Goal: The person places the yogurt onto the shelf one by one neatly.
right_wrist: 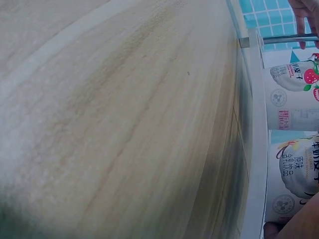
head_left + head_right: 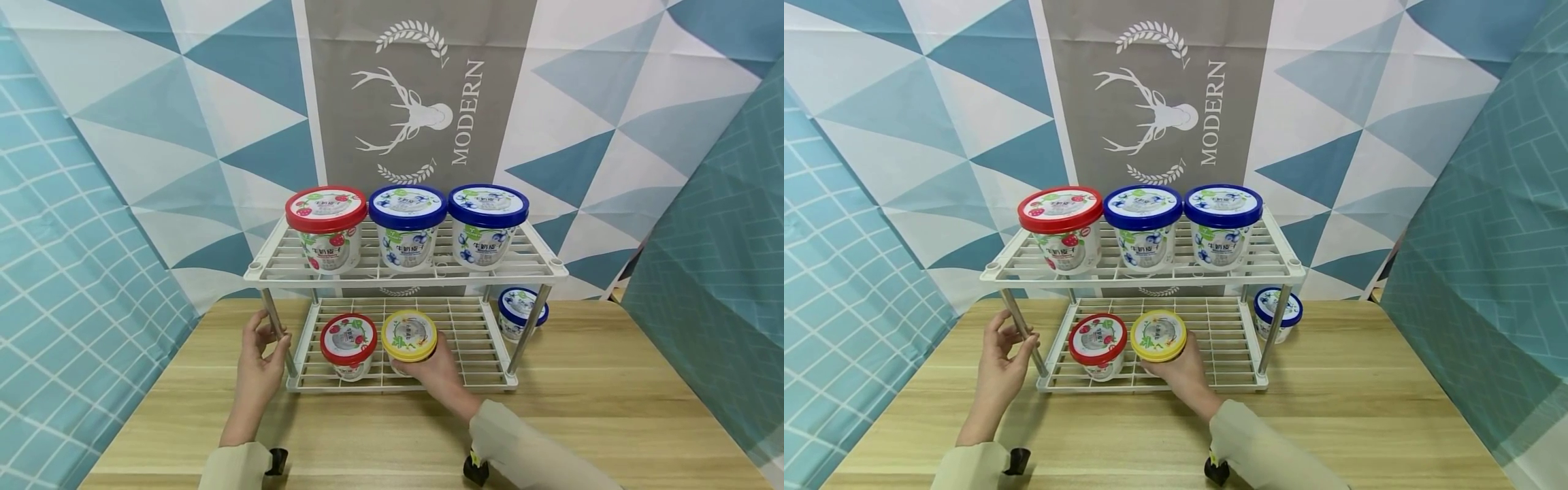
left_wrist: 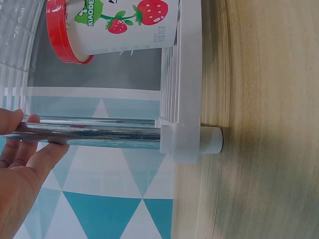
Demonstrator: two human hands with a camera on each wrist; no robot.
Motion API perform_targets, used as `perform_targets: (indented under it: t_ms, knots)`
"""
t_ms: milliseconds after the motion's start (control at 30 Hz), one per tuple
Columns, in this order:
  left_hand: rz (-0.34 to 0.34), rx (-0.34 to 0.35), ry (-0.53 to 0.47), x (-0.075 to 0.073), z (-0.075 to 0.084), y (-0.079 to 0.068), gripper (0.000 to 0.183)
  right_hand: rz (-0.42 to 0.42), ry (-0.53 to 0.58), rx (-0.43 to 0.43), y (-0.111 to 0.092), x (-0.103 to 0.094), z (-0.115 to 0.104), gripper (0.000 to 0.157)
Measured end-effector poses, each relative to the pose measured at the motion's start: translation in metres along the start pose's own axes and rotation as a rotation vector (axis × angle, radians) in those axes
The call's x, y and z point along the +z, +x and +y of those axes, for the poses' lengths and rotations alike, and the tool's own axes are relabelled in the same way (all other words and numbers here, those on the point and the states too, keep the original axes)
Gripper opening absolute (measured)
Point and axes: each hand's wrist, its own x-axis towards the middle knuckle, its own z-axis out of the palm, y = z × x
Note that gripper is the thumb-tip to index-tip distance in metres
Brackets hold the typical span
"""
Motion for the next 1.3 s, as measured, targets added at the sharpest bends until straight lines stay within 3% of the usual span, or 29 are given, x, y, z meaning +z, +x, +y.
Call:
perform_targets:
  t_ms: [733,967,1300]
  knots:
    - [-0.005,-0.011,-0.007,0.001,0.005,0.0,0.058,-0.029,-0.015,0.031,0.003,0.001,-0.001,0.1]
    - [0.005,0.009,0.007,0.001,0.003,0.001,0.058,-0.064,-0.015,-0.001,0.005,-0.001,0.002,0.099]
    - [0.004,0.037,-0.011,0.001,0.001,0.002,0.058,-0.151,0.004,0.027,0.003,-0.014,0.0,0.096]
